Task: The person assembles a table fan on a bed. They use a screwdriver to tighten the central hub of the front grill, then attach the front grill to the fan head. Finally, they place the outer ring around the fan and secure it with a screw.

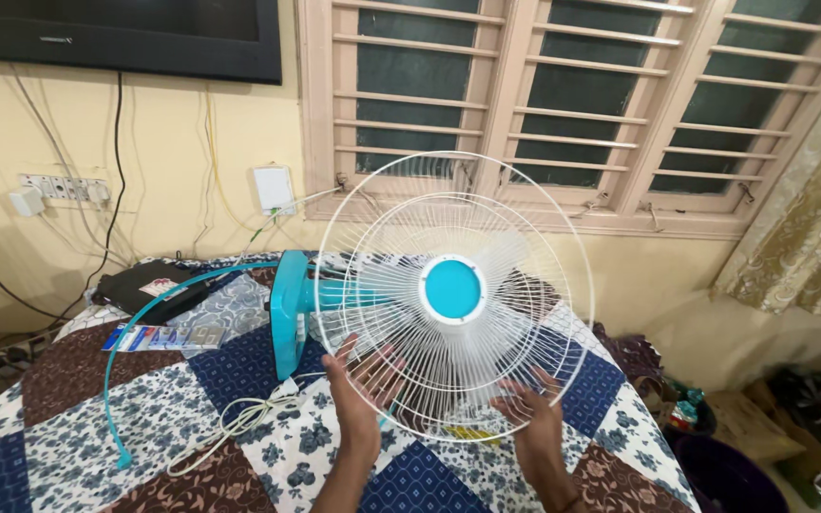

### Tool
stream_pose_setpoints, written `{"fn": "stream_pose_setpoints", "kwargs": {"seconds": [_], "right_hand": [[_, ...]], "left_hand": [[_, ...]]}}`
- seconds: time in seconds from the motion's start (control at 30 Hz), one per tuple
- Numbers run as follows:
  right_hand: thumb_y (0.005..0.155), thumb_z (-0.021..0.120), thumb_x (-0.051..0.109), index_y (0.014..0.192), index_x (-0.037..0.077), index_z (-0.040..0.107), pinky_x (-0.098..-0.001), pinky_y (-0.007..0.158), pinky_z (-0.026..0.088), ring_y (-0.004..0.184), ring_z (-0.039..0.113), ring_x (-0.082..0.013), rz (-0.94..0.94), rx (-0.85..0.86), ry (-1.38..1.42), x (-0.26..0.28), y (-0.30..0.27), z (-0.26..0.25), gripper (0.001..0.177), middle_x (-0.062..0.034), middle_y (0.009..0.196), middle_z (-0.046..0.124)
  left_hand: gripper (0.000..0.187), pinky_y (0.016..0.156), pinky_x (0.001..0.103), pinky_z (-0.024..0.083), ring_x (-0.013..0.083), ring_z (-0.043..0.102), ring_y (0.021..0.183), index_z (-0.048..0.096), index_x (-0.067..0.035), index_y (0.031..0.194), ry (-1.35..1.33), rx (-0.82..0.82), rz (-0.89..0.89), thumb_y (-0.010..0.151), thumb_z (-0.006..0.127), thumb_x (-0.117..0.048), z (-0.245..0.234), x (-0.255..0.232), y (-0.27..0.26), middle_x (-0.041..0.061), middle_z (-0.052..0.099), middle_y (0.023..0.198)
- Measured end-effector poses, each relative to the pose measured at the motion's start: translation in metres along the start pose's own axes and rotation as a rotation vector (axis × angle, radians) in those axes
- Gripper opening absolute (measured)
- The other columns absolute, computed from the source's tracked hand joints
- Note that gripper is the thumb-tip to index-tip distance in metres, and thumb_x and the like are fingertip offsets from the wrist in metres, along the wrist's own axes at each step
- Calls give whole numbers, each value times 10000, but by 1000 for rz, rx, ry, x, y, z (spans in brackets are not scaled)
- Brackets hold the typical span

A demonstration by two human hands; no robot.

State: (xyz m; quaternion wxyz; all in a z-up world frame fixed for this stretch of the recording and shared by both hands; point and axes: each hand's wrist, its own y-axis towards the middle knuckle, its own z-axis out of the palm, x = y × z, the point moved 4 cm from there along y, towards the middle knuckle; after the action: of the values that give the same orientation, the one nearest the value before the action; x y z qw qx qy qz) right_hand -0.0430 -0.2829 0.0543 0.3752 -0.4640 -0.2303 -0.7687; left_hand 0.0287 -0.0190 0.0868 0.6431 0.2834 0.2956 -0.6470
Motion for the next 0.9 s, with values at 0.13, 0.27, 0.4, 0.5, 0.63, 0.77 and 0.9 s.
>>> {"fn": "stream_pose_setpoints", "kwargs": {"seconds": [0.13, 0.27, 0.4, 0.5, 0.63, 0.77, 0.9], "right_hand": [[996, 411, 204, 1530, 61, 279, -507, 1010, 563, 1104, 716, -448, 44, 106, -207, 2, 7, 1, 568, -300, 1300, 656], [1019, 461, 346, 1509, 15, 327, -526, 1022, 550, 1176, 690, -413, -36, 162, -467, 14, 8, 4, 606, -299, 1360, 616], [949, 581, 369, 1548, 35, 186, -498, 1036, 498, 1311, 536, -370, -313, 57, -620, 32, -1, 9, 791, -269, 1476, 435], [956, 552, 371, 1530, 55, 317, -485, 1023, 539, 1312, 578, -346, -367, 25, -735, 46, -6, 20, 696, -217, 1504, 496], [999, 531, 456, 1494, 28, 381, -508, 1116, 474, 1407, 514, -364, -432, 244, -533, 72, -21, 55, 671, -247, 1526, 487], [922, 384, 676, 1530, 96, 255, -587, 1101, 448, 1440, 448, -373, -304, 344, -344, 113, -34, 89, 850, -223, 1586, 398], [745, 352, 854, 1587, 193, 86, -748, 1071, 363, 1479, 357, -389, -210, 531, 24, 158, -54, 108, 1103, -230, 1624, 264]], "left_hand": [[543, 862, 558, 621, 408, 734, 1101, 461, -119, 1430, 120, -18, 130, 994, 438, -443, 11, -17, -4, 264, 695, 1295], [482, 846, 472, 637, 364, 741, 1093, 449, -113, 1454, 111, -2, 222, 1017, 369, -300, 15, -38, -7, 228, 697, 1276], [450, 825, 404, 645, 291, 733, 1054, 459, -65, 1448, 121, 56, 445, 1029, 390, -215, 19, -58, -7, 201, 687, 1258], [381, 837, 352, 618, 232, 720, 1036, 528, -15, 1410, 214, 97, 748, 1059, 440, -136, 28, -74, -11, 199, 696, 1223], [354, 635, 356, 482, 232, 613, 740, 648, 7, 1338, 496, -47, 841, 1011, 515, -21, 41, -86, -19, 185, 766, 996], [384, 568, 343, 523, 204, 702, 655, 611, -3, 1339, 579, 51, 961, 964, 532, -6, 65, -101, -35, 146, 783, 957], [428, 671, 356, 578, 252, 760, 801, 596, 6, 1365, 688, 188, 1240, 941, 570, 56, 85, -117, -59, 186, 747, 992]]}}
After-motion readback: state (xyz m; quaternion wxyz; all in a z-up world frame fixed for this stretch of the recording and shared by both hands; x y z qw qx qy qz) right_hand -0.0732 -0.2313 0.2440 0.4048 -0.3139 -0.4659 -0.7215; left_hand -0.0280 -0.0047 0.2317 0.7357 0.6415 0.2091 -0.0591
